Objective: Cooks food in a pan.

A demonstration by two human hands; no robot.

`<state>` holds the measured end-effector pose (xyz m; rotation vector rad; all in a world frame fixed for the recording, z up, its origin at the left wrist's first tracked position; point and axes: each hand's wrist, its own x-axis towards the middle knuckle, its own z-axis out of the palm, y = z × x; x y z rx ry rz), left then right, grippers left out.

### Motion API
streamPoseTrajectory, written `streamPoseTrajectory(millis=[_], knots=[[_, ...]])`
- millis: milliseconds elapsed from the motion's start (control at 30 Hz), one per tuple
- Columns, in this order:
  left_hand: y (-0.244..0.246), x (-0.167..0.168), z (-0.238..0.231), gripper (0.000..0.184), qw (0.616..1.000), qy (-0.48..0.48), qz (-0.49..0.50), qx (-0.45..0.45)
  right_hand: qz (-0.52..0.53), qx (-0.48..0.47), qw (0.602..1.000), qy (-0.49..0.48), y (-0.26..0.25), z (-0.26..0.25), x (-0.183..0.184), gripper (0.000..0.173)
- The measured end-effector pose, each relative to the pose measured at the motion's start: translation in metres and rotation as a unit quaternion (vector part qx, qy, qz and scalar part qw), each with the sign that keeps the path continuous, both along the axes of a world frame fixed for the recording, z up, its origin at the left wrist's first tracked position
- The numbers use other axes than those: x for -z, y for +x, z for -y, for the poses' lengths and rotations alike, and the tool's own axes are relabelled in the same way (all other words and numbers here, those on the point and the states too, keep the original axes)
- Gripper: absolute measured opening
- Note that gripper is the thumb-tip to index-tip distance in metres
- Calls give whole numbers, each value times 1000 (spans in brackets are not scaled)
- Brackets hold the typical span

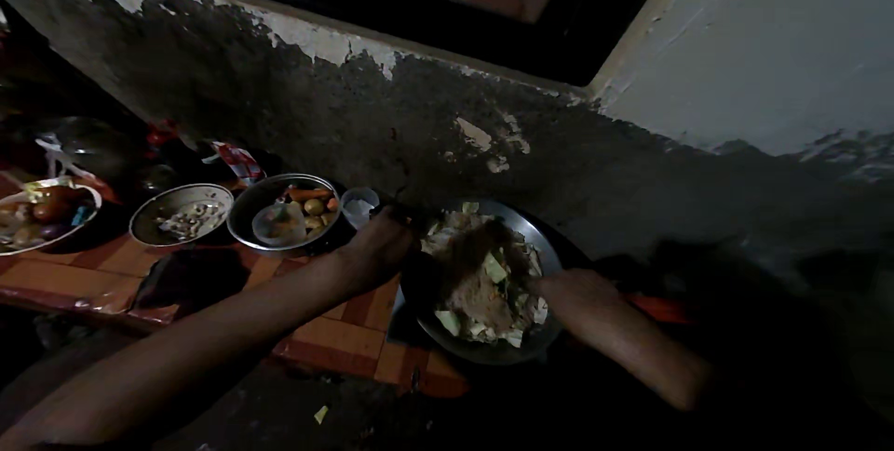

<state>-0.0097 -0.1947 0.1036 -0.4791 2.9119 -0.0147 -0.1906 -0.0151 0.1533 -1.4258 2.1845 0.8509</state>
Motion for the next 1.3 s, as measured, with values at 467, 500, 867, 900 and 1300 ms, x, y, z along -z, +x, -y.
streamPoseTrajectory(millis=[467,500,867,900,1300], knots=[[-19,-14,-27,33,989,4,90,-120,-86,3,967,-240,-83,47,28,40],[-24,-9,-28,35,987,10,101,-125,-82,6,965,-250,-93,53,39,44],[-53,27,-6,31,985,65,54,-151,241,-29,966,-90,-149,92,114,35],[-53,29,-3,33,985,70,43,-149,252,-17,965,-74,-150,92,108,36],[-50,41,5,32,982,145,15,-121,151,9,988,-26,-111,64,-11,35]])
